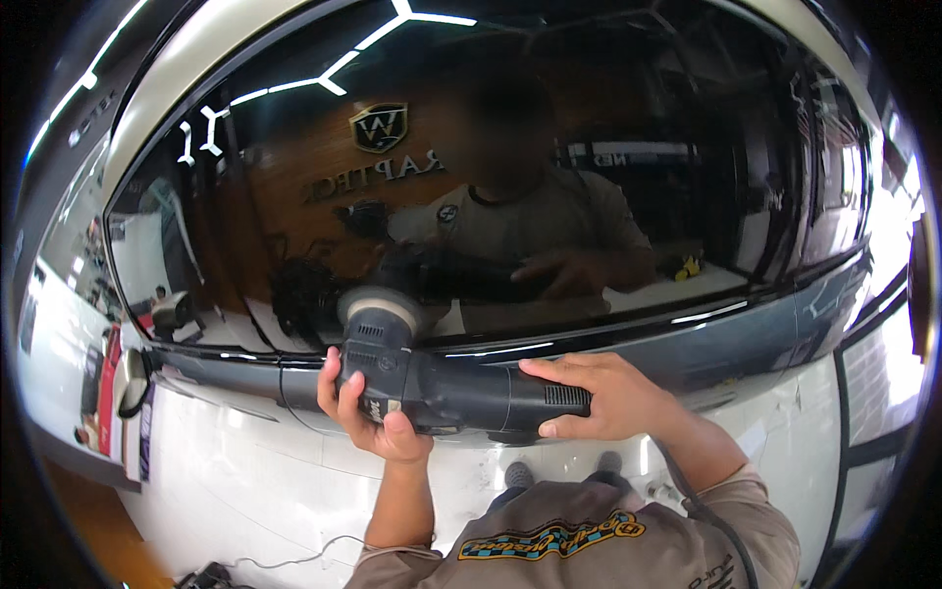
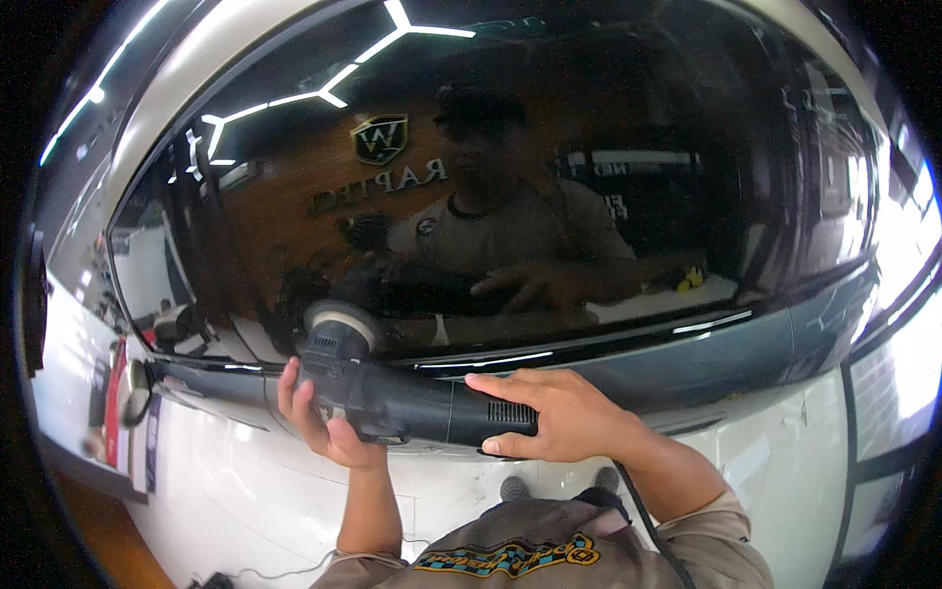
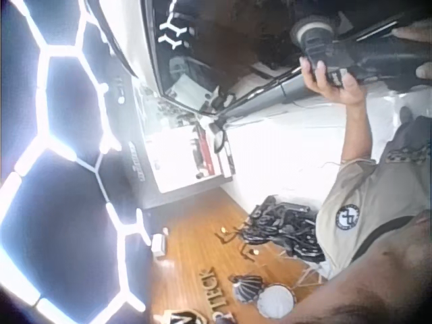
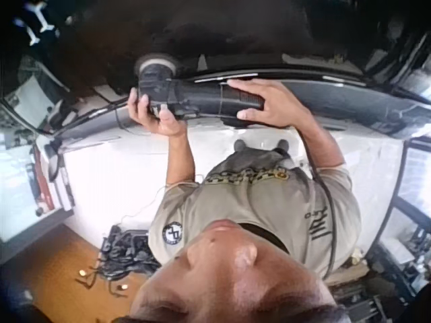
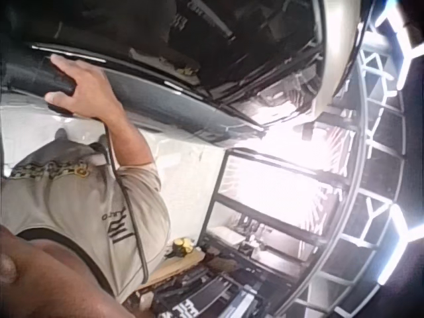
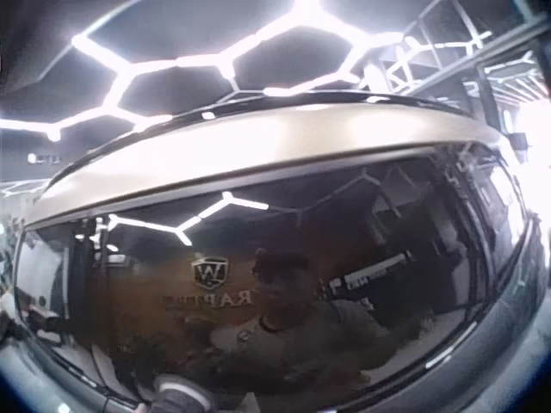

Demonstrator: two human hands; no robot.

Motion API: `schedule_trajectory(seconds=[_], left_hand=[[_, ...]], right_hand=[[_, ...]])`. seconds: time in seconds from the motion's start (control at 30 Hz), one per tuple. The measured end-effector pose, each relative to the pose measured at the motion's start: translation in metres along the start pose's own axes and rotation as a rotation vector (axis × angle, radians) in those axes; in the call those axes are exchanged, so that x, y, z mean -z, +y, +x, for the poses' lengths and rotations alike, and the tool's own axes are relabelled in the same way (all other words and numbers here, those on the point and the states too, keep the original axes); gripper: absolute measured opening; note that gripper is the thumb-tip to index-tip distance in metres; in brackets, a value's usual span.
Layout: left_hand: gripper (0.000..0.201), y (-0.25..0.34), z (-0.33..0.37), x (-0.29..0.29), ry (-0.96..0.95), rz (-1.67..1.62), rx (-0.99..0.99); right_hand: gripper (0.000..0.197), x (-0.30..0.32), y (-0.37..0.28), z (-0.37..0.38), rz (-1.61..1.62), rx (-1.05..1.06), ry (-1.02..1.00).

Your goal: The person uses a rotary polisher to buff the rear window and surrounding trim of a silver car. The operator moves the tool in overlapping passes across the glass and painted surfaces, maintaining steady pressure and coverage.

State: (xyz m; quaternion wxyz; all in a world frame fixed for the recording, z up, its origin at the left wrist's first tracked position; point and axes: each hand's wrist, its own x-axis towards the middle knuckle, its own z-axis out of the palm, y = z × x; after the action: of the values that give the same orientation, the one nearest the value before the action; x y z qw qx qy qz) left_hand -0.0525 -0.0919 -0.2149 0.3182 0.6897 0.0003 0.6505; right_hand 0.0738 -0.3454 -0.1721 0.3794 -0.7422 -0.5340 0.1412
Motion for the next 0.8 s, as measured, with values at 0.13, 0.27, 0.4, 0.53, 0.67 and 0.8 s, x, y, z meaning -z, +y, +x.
schedule_trajectory(seconds=[0.13,0.27,0.4,0.53,0.67,0.8], left_hand=[[0.054,0.02,-0.03,-0.034,-0.039,0.024,0.001],[0.059,0.05,-0.059,-0.079,-0.062,0.054,-0.03],[0.057,0.086,-0.072,-0.128,-0.135,0.098,-0.113],[0.061,0.127,-0.093,-0.176,-0.204,0.121,-0.13],[0.063,0.156,-0.107,-0.218,-0.244,0.055,-0.15],[0.064,0.178,-0.112,-0.255,-0.256,-0.008,-0.189]], right_hand=[[0.079,0.024,0.022,-0.036,0.003,-0.077,-0.015],[0.078,0.058,0.05,-0.084,0.008,-0.089,0.02],[0.08,0.095,0.081,-0.132,0.015,-0.112,0.038],[0.081,0.141,0.112,-0.18,0.045,-0.136,0.044],[0.081,0.176,0.141,-0.223,0.095,-0.09,0.109],[0.08,0.196,0.164,-0.254,0.148,-0.015,0.2]])
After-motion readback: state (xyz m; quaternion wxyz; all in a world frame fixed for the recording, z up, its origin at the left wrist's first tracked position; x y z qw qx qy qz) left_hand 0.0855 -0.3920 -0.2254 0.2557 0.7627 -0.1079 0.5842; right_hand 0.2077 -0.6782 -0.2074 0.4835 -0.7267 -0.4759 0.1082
